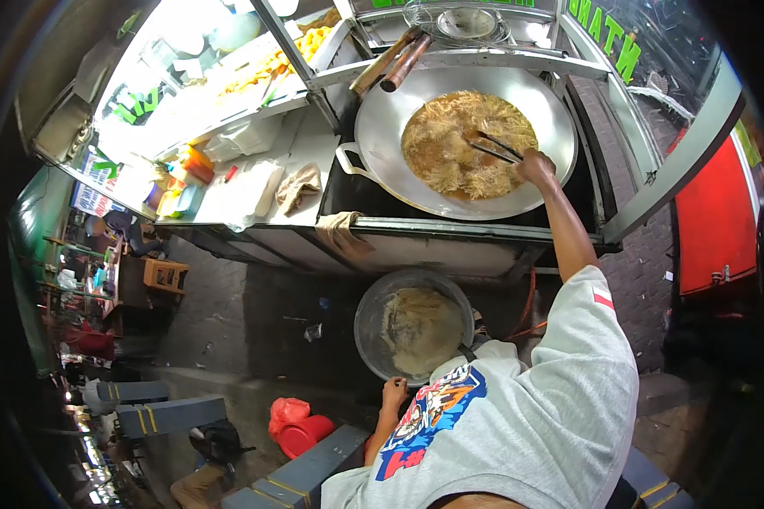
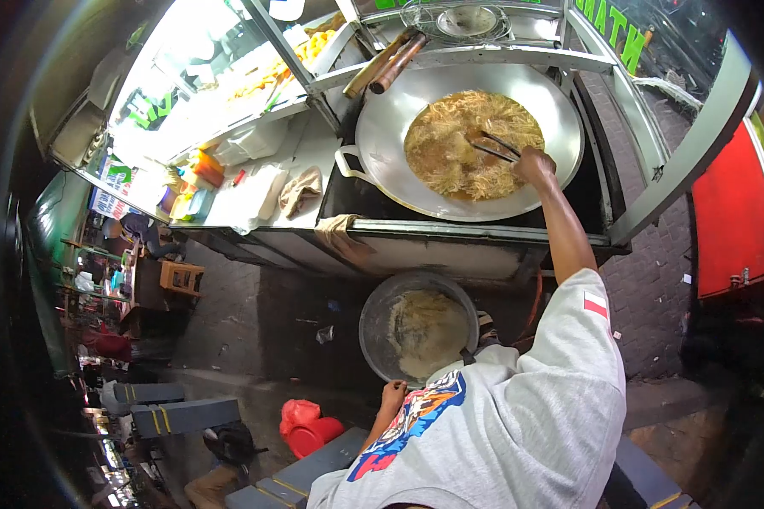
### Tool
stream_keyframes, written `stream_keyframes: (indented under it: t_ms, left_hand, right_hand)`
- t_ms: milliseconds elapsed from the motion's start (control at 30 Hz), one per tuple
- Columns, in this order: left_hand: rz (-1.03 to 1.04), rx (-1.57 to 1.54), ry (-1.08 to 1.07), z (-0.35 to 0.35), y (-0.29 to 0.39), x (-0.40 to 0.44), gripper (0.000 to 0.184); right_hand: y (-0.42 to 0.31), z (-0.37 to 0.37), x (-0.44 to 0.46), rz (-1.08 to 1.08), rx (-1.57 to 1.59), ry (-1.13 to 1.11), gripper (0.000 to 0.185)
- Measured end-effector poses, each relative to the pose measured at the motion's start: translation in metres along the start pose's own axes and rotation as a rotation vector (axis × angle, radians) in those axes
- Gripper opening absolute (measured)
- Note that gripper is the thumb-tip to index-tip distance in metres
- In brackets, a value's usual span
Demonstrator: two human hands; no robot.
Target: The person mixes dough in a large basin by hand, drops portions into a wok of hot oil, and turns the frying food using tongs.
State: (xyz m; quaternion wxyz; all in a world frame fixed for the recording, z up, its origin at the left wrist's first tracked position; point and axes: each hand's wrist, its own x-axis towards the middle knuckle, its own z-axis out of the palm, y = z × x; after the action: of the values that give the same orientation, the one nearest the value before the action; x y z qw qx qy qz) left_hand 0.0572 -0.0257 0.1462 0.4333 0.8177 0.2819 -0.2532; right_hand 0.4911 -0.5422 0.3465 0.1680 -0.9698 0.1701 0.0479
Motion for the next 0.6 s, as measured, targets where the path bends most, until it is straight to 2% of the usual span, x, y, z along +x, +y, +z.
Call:
stream_keyframes:
  t_ms: [33,133,233,367,500,567,600]
  left_hand:
    - [0.023,-0.015,0.001,0.001,0.0,-0.004,0.028]
    - [-0.025,0.008,-0.011,-0.001,0.008,-0.014,0.027]
    - [-0.076,-0.045,-0.027,-0.001,-0.002,-0.008,0.026]
    - [-0.101,-0.057,-0.021,-0.002,0.006,0.0,0.026]
    - [-0.129,-0.213,-0.01,0.007,-0.006,0.02,0.027]
    - [-0.074,-0.172,-0.004,0.008,-0.007,0.018,0.027]
    - [-0.046,-0.151,-0.005,0.008,-0.002,0.013,0.027]
  right_hand:
    - [0.003,-0.006,-0.021,-0.184,0.055,0.094,0.034]
    - [-0.028,-0.031,-0.08,-0.258,-0.108,-0.012,0.03]
    - [-0.035,0.006,-0.09,-0.388,-0.349,0.058,0.018]
    - [-0.05,0.037,-0.081,-0.437,-0.364,0.113,0.018]
    - [-0.047,0.055,-0.065,-0.488,-0.278,0.236,0.014]
    - [-0.041,0.057,-0.058,-0.481,-0.155,0.26,0.015]
    - [-0.035,0.049,-0.052,-0.45,-0.022,0.113,0.017]
